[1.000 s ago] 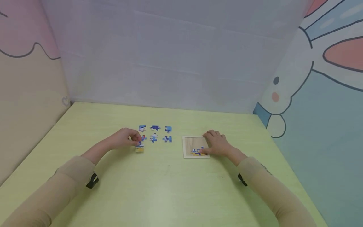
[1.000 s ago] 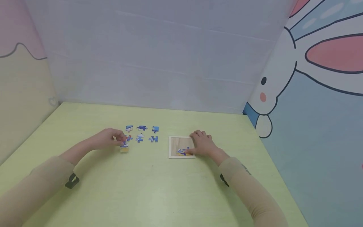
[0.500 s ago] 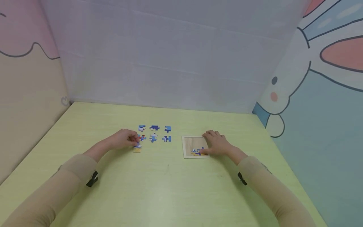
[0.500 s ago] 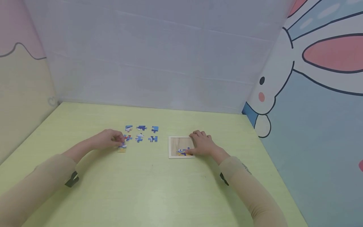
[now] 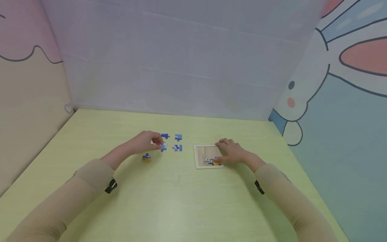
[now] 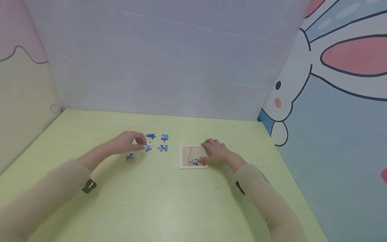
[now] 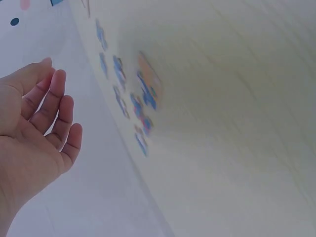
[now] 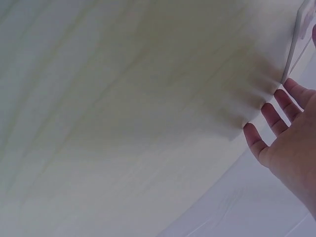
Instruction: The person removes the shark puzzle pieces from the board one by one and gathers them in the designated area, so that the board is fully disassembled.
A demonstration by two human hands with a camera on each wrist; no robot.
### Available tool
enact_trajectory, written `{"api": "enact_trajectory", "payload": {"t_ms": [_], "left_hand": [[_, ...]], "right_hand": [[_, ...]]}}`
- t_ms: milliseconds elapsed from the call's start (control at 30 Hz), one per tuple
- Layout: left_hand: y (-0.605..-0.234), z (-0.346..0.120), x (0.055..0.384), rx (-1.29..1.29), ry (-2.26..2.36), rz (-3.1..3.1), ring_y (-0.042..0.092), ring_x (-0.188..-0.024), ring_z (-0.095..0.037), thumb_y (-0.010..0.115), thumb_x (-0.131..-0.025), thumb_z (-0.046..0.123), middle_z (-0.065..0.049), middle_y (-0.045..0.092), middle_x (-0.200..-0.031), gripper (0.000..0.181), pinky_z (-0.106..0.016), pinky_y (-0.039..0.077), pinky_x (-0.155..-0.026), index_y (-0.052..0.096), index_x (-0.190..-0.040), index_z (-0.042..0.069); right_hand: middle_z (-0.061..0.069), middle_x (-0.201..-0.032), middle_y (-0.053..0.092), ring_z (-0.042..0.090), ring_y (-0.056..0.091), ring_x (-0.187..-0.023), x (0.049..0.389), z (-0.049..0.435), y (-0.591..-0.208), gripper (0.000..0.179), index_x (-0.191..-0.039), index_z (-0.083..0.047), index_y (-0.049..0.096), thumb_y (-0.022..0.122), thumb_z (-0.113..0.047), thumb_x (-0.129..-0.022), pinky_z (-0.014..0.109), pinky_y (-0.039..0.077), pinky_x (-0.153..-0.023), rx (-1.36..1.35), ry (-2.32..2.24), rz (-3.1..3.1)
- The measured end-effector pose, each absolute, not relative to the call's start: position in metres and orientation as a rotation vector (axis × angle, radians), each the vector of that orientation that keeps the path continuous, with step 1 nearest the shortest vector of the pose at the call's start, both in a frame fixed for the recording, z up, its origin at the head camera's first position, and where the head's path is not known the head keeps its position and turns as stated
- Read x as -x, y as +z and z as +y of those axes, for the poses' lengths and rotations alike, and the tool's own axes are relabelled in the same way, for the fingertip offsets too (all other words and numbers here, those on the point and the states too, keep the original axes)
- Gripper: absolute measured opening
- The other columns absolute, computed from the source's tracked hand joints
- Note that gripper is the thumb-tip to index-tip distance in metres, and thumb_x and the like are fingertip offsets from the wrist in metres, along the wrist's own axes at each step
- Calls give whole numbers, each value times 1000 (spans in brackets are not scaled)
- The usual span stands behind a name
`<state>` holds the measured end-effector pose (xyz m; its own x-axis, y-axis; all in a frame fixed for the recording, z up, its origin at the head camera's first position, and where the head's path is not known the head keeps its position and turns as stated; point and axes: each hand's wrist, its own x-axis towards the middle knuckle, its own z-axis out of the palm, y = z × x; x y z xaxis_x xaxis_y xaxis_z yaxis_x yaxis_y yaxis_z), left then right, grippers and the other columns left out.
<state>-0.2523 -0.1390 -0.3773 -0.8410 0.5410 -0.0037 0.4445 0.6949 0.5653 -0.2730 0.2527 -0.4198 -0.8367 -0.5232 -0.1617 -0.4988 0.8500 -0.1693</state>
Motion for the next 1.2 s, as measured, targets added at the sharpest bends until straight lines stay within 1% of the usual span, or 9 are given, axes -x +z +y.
{"api": "enact_trajectory", "payload": {"t_ms": [200,333,433,533,667,800,900,1100,1200], "left_hand": [[-361,-97,247,-905,864,2731,59,-94,-19,67,-87,16,1,66,-94,13,-39,47,-86,66,-97,8],[-360,-75,248,-945,828,2746,54,-103,-25,69,-86,19,1,66,-100,15,-45,37,-96,66,-100,13],[-361,-61,250,-1003,797,2753,50,-106,-27,70,-85,21,0,65,-105,19,-49,31,-96,66,-103,16],[-366,-47,253,-1054,769,2741,49,-107,-27,71,-84,21,-1,65,-108,23,-51,31,-95,67,-106,15],[-375,-29,258,-1082,708,2719,47,-109,-25,73,-83,23,-1,65,-111,27,-52,30,-95,68,-108,14],[-383,-14,263,-1095,661,2704,45,-110,-22,73,-83,24,3,64,-113,29,-52,30,-96,68,-110,16],[-388,-5,267,-1096,652,2684,44,-112,-21,72,-84,23,3,63,-116,30,-51,29,-97,67,-113,17],[-397,4,273,-1071,613,2631,41,-118,-20,71,-84,26,5,60,-122,30,-50,27,-100,67,-114,22],[-404,7,277,-1070,559,2623,41,-116,-18,73,-82,27,6,59,-120,32,-47,27,-100,66,-113,25]], "right_hand": [[15,-144,36,38,34,-130,275,256,-419,75,-143,-12,39,60,-56,-85,63,32,-97,818,-206,2803],[16,-144,36,38,34,-129,276,256,-417,74,-143,-12,38,61,-53,-86,64,31,-97,844,-214,2795],[16,-144,36,39,34,-129,277,257,-418,73,-143,-12,38,62,-50,-86,64,32,-96,862,-216,2791],[17,-144,35,39,34,-129,278,258,-419,73,-144,-11,37,62,-49,-86,63,32,-96,870,-206,2783],[17,-145,35,39,33,-129,278,259,-420,74,-144,-12,36,62,-49,-86,63,33,-96,868,-192,2774],[17,-143,36,39,35,-127,277,259,-419,75,-143,-11,38,64,-50,-85,63,34,-94,868,-198,2778],[18,-142,38,40,36,-126,275,259,-418,75,-142,-10,39,65,-50,-84,63,35,-93,875,-206,2789],[17,-143,37,39,35,-128,273,259,-417,76,-143,-10,39,65,-51,-84,63,32,-95,861,-235,2788],[16,-144,36,39,33,-130,273,259,-417,77,-144,-11,38,65,-52,-83,64,30,-97,851,-243,2785]]}}
